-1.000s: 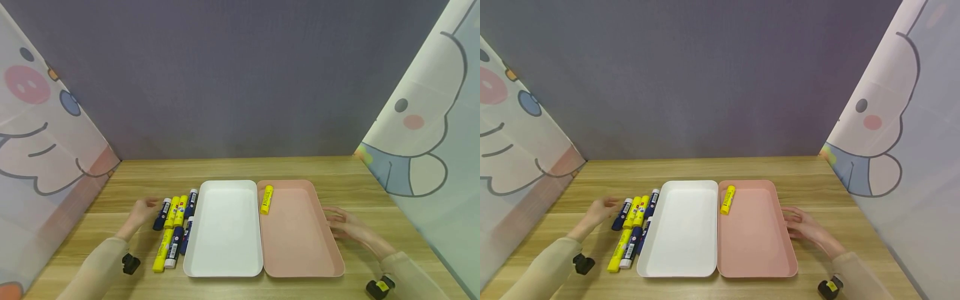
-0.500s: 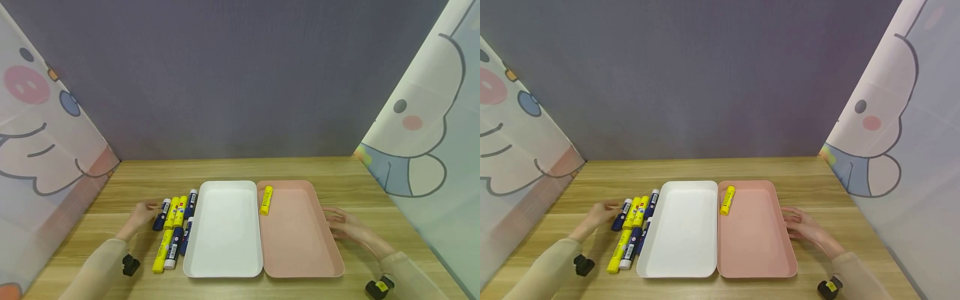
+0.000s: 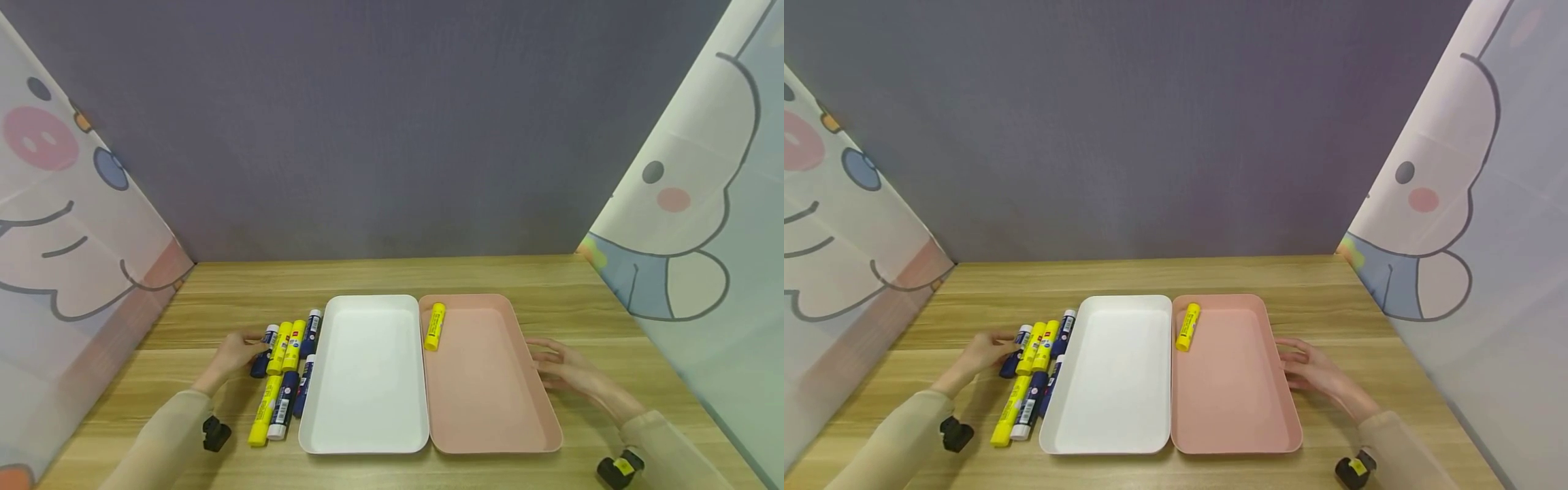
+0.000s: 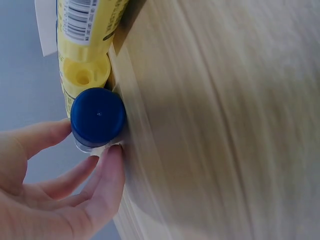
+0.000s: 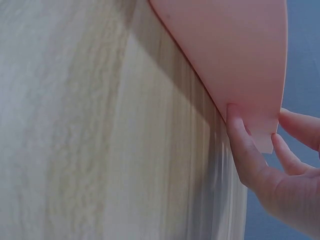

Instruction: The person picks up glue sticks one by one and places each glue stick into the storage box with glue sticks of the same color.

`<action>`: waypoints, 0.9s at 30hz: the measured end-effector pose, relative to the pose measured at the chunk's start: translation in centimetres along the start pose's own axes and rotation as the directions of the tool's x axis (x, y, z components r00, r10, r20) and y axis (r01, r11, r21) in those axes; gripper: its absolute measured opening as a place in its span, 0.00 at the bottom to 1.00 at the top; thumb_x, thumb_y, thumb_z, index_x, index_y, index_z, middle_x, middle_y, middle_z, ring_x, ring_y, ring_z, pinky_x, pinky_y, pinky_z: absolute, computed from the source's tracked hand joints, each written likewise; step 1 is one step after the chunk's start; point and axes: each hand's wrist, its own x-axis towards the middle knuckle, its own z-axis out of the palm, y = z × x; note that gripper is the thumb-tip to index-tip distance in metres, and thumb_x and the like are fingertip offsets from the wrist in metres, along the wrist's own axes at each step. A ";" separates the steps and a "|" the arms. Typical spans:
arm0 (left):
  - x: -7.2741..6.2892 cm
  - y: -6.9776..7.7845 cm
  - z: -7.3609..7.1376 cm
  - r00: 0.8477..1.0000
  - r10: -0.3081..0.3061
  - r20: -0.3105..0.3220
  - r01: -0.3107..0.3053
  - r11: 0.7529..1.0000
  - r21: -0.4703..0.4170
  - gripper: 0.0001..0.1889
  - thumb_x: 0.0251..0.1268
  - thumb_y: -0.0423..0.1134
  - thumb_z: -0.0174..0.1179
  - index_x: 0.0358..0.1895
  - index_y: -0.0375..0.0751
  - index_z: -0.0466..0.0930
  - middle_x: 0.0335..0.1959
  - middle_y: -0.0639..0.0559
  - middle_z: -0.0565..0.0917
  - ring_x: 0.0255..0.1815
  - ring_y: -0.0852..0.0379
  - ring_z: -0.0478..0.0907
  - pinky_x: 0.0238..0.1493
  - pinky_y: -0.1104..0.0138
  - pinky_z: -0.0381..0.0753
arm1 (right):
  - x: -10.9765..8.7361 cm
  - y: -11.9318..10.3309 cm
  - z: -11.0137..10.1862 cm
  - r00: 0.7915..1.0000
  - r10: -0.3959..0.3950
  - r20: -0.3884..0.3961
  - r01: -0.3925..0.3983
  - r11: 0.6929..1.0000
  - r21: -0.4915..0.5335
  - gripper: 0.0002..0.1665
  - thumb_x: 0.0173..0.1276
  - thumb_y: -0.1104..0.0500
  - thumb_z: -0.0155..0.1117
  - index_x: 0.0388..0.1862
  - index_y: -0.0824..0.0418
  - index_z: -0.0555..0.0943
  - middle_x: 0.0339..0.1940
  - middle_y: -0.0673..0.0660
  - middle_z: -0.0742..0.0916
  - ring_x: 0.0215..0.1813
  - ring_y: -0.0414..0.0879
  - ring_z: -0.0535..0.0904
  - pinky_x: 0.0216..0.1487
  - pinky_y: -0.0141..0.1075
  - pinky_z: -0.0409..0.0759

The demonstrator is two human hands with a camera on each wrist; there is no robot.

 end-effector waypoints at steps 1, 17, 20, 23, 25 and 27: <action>0.0 0.0 0.1 1.000 0.000 0.002 0.000 1.000 -0.002 0.24 0.57 0.36 0.54 0.51 0.16 0.66 0.30 0.37 0.78 0.24 0.58 0.73 0.25 0.65 0.79 | 0.0 0.0 0.0 1.000 0.001 -0.003 -0.001 1.000 -0.003 0.30 0.66 0.63 0.51 0.65 0.67 0.56 0.55 0.66 0.72 0.48 0.41 0.76 0.48 0.41 0.76; 0.1 0.7 0.0 0.997 -0.056 0.045 0.056 0.998 -0.006 0.24 0.58 0.35 0.51 0.50 0.14 0.65 0.36 0.32 0.76 0.28 0.56 0.74 0.28 0.63 0.80 | 0.1 0.1 0.0 1.000 -0.015 0.016 0.014 0.999 0.047 0.26 0.66 0.64 0.51 0.63 0.57 0.63 0.53 0.61 0.75 0.48 0.41 0.76 0.48 0.40 0.76; 0.2 0.6 0.0 0.997 -0.055 0.046 0.055 0.998 -0.012 0.24 0.58 0.35 0.51 0.50 0.14 0.65 0.35 0.33 0.76 0.27 0.56 0.75 0.28 0.63 0.80 | 0.1 0.1 0.0 1.000 -0.011 0.011 0.010 0.999 0.041 0.26 0.66 0.64 0.51 0.63 0.58 0.62 0.53 0.60 0.75 0.48 0.41 0.76 0.48 0.40 0.76; 0.4 0.4 -0.1 0.998 -0.053 0.039 0.054 0.998 -0.018 0.24 0.58 0.36 0.52 0.50 0.14 0.65 0.35 0.33 0.77 0.27 0.57 0.74 0.28 0.63 0.80 | 0.0 0.0 0.1 1.000 -0.011 0.008 0.010 0.999 0.048 0.24 0.65 0.64 0.51 0.61 0.54 0.65 0.52 0.58 0.76 0.47 0.40 0.77 0.47 0.39 0.77; 0.4 0.3 -0.1 0.998 -0.057 0.036 0.058 0.998 -0.023 0.25 0.58 0.36 0.52 0.50 0.14 0.65 0.35 0.33 0.76 0.27 0.57 0.73 0.28 0.63 0.80 | 0.0 -0.1 0.1 1.000 -0.016 0.013 0.015 0.998 0.053 0.24 0.66 0.64 0.51 0.60 0.52 0.66 0.51 0.58 0.77 0.47 0.40 0.77 0.47 0.39 0.77; 0.5 0.2 -0.1 0.997 -0.064 0.035 0.065 0.997 -0.032 0.25 0.57 0.36 0.52 0.50 0.14 0.65 0.35 0.34 0.76 0.27 0.56 0.72 0.28 0.64 0.80 | 0.0 -0.2 0.1 1.000 -0.017 0.015 0.016 0.998 0.053 0.23 0.66 0.64 0.51 0.60 0.52 0.66 0.52 0.59 0.76 0.47 0.40 0.77 0.47 0.39 0.77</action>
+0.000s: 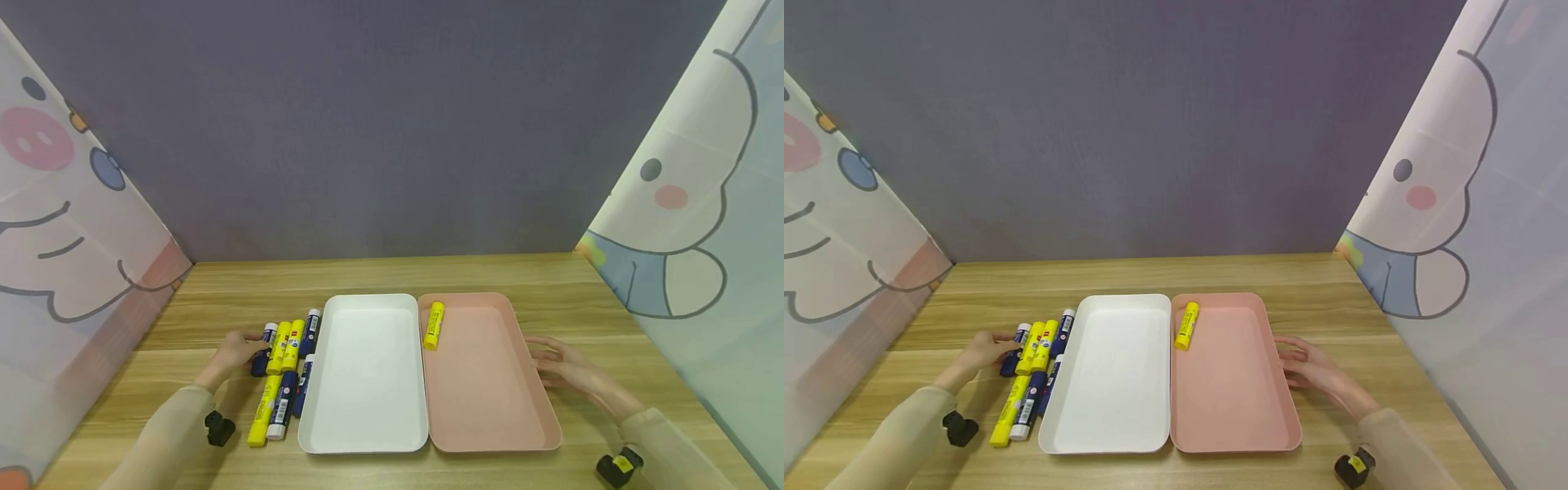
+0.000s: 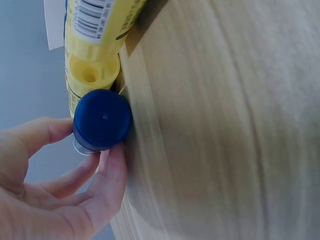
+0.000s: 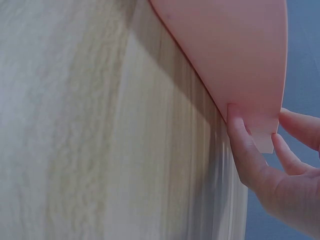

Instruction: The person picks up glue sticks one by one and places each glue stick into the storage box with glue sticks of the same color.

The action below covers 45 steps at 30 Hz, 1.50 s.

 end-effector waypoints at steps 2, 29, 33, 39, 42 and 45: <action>0.0 -0.1 0.0 1.000 -0.007 -0.001 0.007 1.000 -0.005 0.25 0.57 0.37 0.53 0.51 0.14 0.65 0.35 0.35 0.76 0.27 0.56 0.71 0.28 0.65 0.79 | 0.0 0.0 0.0 1.000 0.002 0.000 -0.002 1.000 -0.002 0.24 0.66 0.64 0.51 0.61 0.54 0.65 0.52 0.60 0.76 0.48 0.41 0.77 0.47 0.39 0.77; -0.1 2.2 -1.2 0.999 -0.027 0.041 0.035 0.981 -0.192 0.31 0.61 0.42 0.52 0.58 0.19 0.59 0.36 0.45 0.75 0.28 0.61 0.71 0.33 0.68 0.78 | 0.1 -0.1 0.1 1.000 0.019 -0.024 -0.020 0.998 -0.054 0.30 0.66 0.63 0.52 0.64 0.67 0.56 0.56 0.68 0.72 0.48 0.40 0.76 0.47 0.40 0.76; -0.2 3.0 -1.0 0.998 -0.021 0.055 0.034 0.972 -0.232 0.31 0.61 0.42 0.52 0.59 0.20 0.58 0.40 0.39 0.76 0.29 0.61 0.73 0.34 0.69 0.79 | 0.0 -0.1 0.0 1.000 0.007 -0.015 -0.008 0.999 -0.039 0.26 0.66 0.63 0.51 0.63 0.60 0.61 0.55 0.67 0.73 0.48 0.39 0.76 0.47 0.39 0.77; -0.5 4.3 -0.5 0.996 -0.003 0.088 0.026 0.965 -0.262 0.32 0.62 0.45 0.52 0.61 0.22 0.57 0.50 0.32 0.72 0.34 0.60 0.74 0.40 0.67 0.78 | 0.0 0.0 0.0 1.000 -0.001 0.002 0.001 1.000 -0.009 0.23 0.66 0.64 0.51 0.60 0.52 0.65 0.53 0.61 0.75 0.48 0.40 0.76 0.47 0.38 0.77; -0.4 4.9 -0.3 0.994 0.007 0.106 0.023 0.961 -0.276 0.33 0.62 0.46 0.52 0.61 0.23 0.57 0.50 0.34 0.72 0.35 0.60 0.74 0.42 0.66 0.78 | 0.0 0.1 -0.1 1.000 0.004 0.008 -0.004 1.000 -0.002 0.25 0.66 0.64 0.51 0.61 0.55 0.64 0.51 0.57 0.76 0.48 0.40 0.76 0.47 0.39 0.76; -0.4 5.5 -0.1 0.993 0.010 0.119 0.026 0.956 -0.293 0.33 0.61 0.46 0.53 0.61 0.23 0.57 0.50 0.35 0.72 0.37 0.58 0.73 0.44 0.64 0.77 | 0.0 0.2 -0.2 1.000 0.017 -0.002 -0.017 1.000 -0.013 0.26 0.66 0.63 0.51 0.62 0.58 0.62 0.51 0.56 0.76 0.48 0.39 0.76 0.47 0.38 0.76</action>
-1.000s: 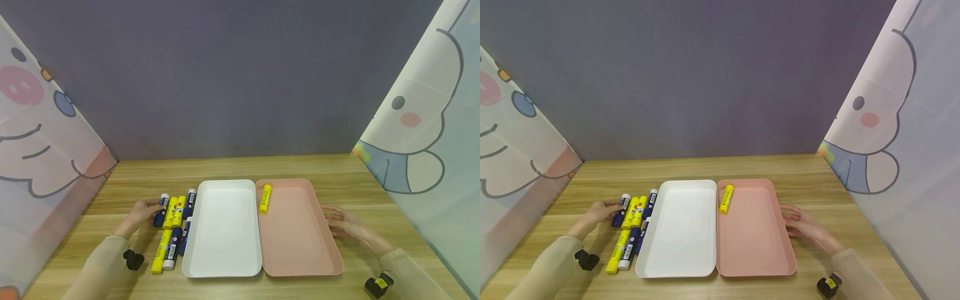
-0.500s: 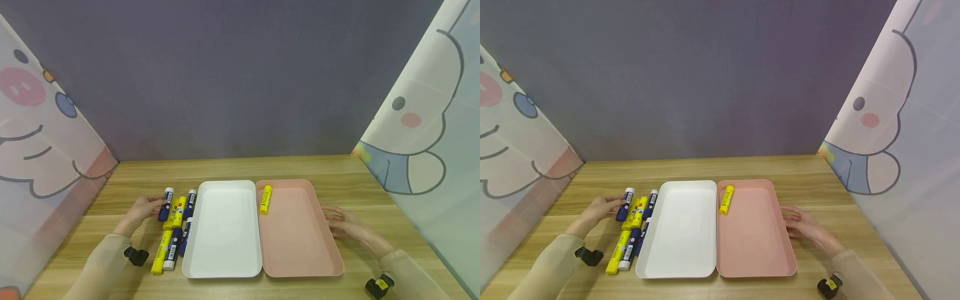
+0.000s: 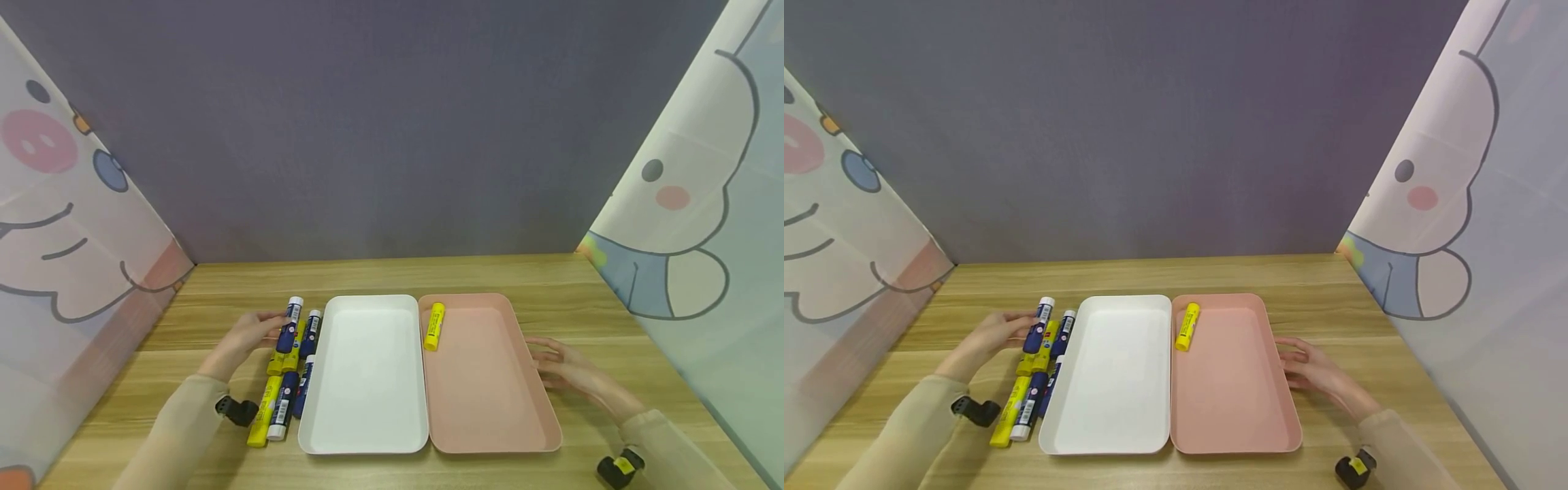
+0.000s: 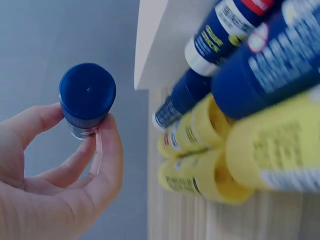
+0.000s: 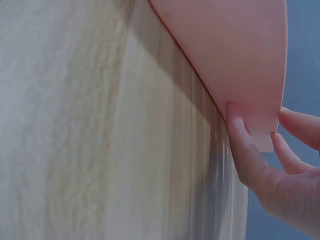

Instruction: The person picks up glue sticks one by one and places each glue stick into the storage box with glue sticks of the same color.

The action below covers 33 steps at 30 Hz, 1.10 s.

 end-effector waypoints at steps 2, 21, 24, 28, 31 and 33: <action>0.1 0.4 0.3 1.000 0.002 0.006 -0.002 1.000 -0.009 0.33 0.61 0.46 0.53 0.61 0.23 0.57 0.50 0.34 0.71 0.38 0.55 0.73 0.46 0.63 0.76 | 0.0 0.0 0.0 1.000 0.003 -0.002 -0.003 1.000 -0.005 0.26 0.66 0.63 0.51 0.63 0.58 0.62 0.51 0.56 0.76 0.48 0.39 0.76 0.47 0.38 0.76; 1.4 2.9 4.1 0.998 0.038 0.043 -0.037 0.999 -0.035 0.27 0.61 0.43 0.53 0.59 0.29 0.63 0.48 0.40 0.72 0.41 0.52 0.70 0.52 0.58 0.72 | 0.0 -0.1 0.0 1.000 -0.001 0.011 0.001 0.999 0.045 0.22 0.66 0.63 0.51 0.55 0.43 0.69 0.48 0.52 0.78 0.47 0.39 0.77 0.46 0.37 0.77; 1.7 3.4 4.9 0.998 0.037 0.044 -0.035 0.998 -0.048 0.27 0.61 0.42 0.53 0.59 0.28 0.64 0.44 0.41 0.73 0.36 0.55 0.70 0.49 0.60 0.74 | 0.0 0.0 -0.1 0.999 -0.017 0.038 0.014 0.997 0.082 0.22 0.66 0.65 0.50 0.52 0.40 0.70 0.48 0.50 0.78 0.47 0.39 0.77 0.46 0.37 0.77; 2.2 3.8 6.0 0.998 0.042 0.057 -0.038 0.997 -0.067 0.26 0.61 0.41 0.53 0.58 0.27 0.64 0.45 0.39 0.74 0.35 0.55 0.72 0.44 0.63 0.77 | 0.0 0.0 -0.2 0.997 -0.039 0.069 0.031 0.993 0.113 0.23 0.67 0.66 0.48 0.52 0.39 0.70 0.48 0.48 0.79 0.47 0.40 0.77 0.46 0.37 0.77; 2.5 4.1 6.8 0.996 0.049 0.070 -0.043 0.996 -0.082 0.25 0.61 0.40 0.53 0.58 0.27 0.65 0.49 0.37 0.74 0.38 0.54 0.74 0.44 0.63 0.77 | 0.1 0.1 -0.2 0.995 -0.050 0.086 0.039 0.991 0.125 0.23 0.67 0.66 0.48 0.52 0.39 0.70 0.48 0.49 0.79 0.48 0.40 0.77 0.47 0.36 0.77; 2.6 4.3 7.3 0.996 0.055 0.076 -0.048 0.995 -0.092 0.24 0.61 0.39 0.53 0.57 0.28 0.66 0.49 0.37 0.74 0.39 0.53 0.75 0.44 0.63 0.77 | 0.1 0.2 -0.2 0.994 -0.053 0.091 0.041 0.991 0.129 0.23 0.67 0.67 0.47 0.53 0.40 0.70 0.48 0.49 0.79 0.48 0.40 0.77 0.47 0.36 0.76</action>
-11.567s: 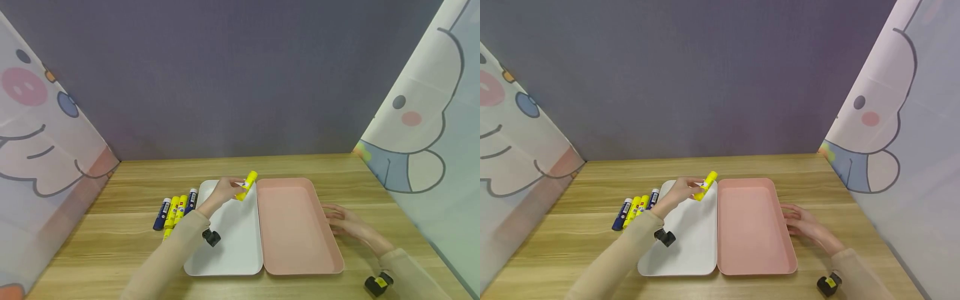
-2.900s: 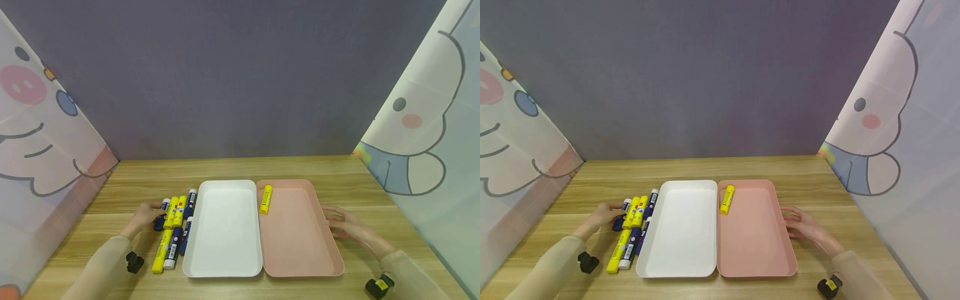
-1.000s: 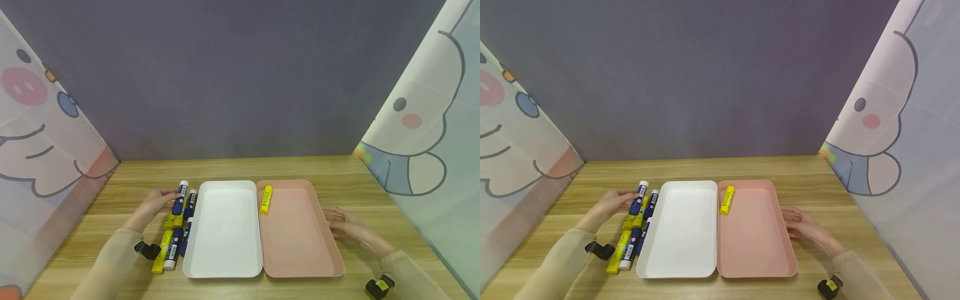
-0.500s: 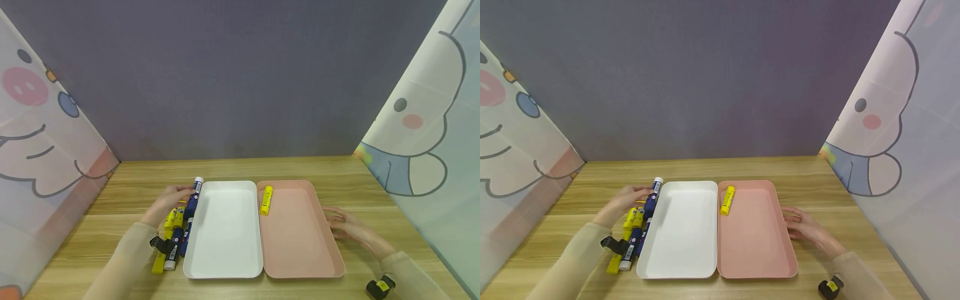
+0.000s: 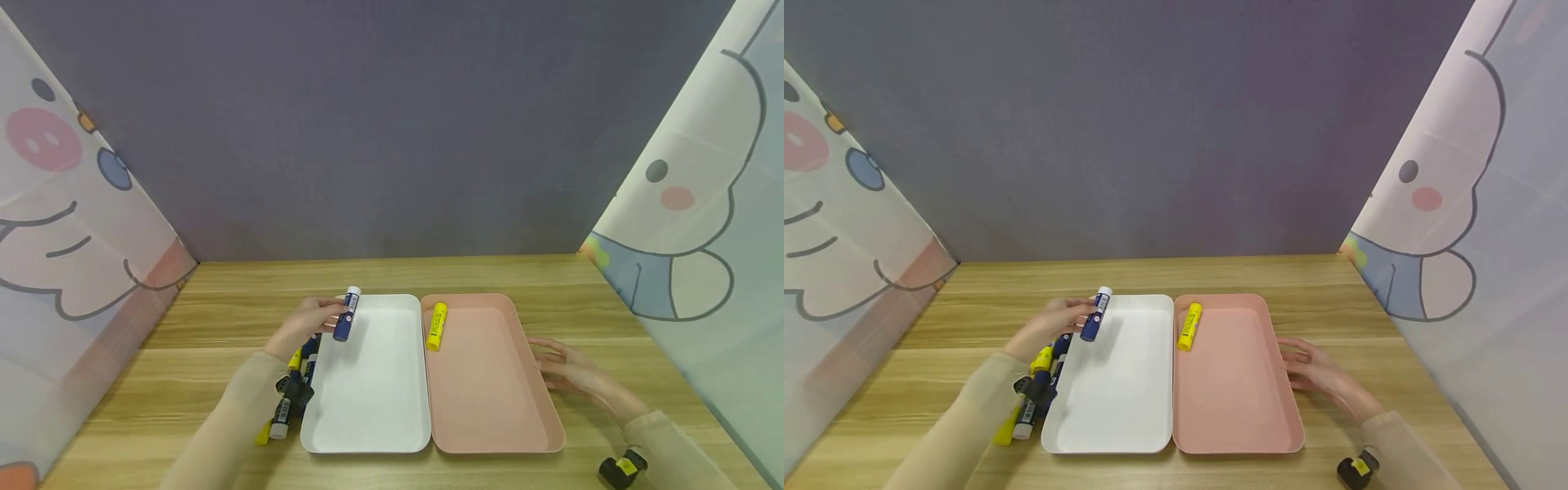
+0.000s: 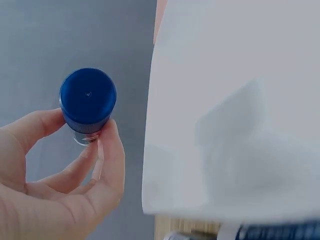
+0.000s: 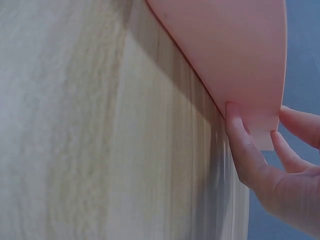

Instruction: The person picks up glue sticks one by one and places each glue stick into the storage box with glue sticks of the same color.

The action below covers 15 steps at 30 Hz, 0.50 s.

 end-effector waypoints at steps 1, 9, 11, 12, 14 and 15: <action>0.1 0.0 0.3 1.000 0.002 0.002 -0.002 1.000 -0.008 0.23 0.61 0.39 0.53 0.57 0.28 0.67 0.49 0.37 0.74 0.39 0.53 0.75 0.45 0.63 0.77 | 0.0 0.0 0.0 1.000 0.002 -0.003 -0.002 1.000 0.001 0.23 0.67 0.66 0.47 0.52 0.40 0.70 0.48 0.49 0.79 0.48 0.40 0.77 0.47 0.36 0.76; 0.8 0.5 2.3 1.000 -0.007 -0.023 0.007 1.000 0.000 0.22 0.59 0.39 0.55 0.54 0.30 0.70 0.46 0.39 0.76 0.39 0.53 0.75 0.43 0.63 0.78 | 0.0 -0.2 0.2 0.999 0.020 -0.043 -0.021 1.000 -0.013 0.22 0.66 0.65 0.50 0.51 0.40 0.70 0.47 0.48 0.79 0.47 0.40 0.77 0.46 0.37 0.77; 1.0 0.7 2.8 1.000 -0.006 -0.029 0.006 1.000 0.001 0.21 0.58 0.38 0.55 0.53 0.29 0.71 0.45 0.39 0.77 0.38 0.52 0.76 0.43 0.62 0.78 | 0.0 -0.2 0.1 0.999 0.019 -0.040 -0.020 1.000 -0.013 0.22 0.66 0.65 0.50 0.52 0.40 0.70 0.47 0.48 0.79 0.47 0.40 0.77 0.46 0.37 0.77; 1.0 0.8 3.0 1.000 -0.007 -0.029 0.007 1.000 -0.001 0.21 0.58 0.38 0.55 0.53 0.29 0.71 0.45 0.38 0.77 0.38 0.52 0.76 0.43 0.62 0.78 | 0.1 -0.1 0.1 0.999 0.018 -0.038 -0.019 1.000 -0.014 0.22 0.66 0.65 0.50 0.52 0.40 0.70 0.48 0.48 0.79 0.47 0.40 0.77 0.46 0.37 0.77; 1.2 1.0 3.5 0.999 -0.006 -0.036 0.006 1.000 -0.002 0.21 0.57 0.37 0.56 0.52 0.28 0.71 0.43 0.38 0.77 0.37 0.52 0.76 0.42 0.61 0.78 | 0.1 0.0 0.0 0.999 0.022 -0.040 -0.022 1.000 -0.017 0.22 0.66 0.65 0.50 0.53 0.40 0.70 0.48 0.48 0.79 0.47 0.40 0.77 0.46 0.37 0.77; 1.3 1.0 3.7 0.999 -0.005 -0.039 0.005 1.000 -0.004 0.20 0.57 0.37 0.56 0.52 0.28 0.72 0.42 0.38 0.78 0.36 0.52 0.76 0.42 0.61 0.79 | 0.1 0.0 0.0 0.999 0.026 -0.044 -0.027 0.999 -0.021 0.22 0.66 0.65 0.50 0.53 0.40 0.70 0.48 0.48 0.79 0.47 0.40 0.77 0.46 0.37 0.77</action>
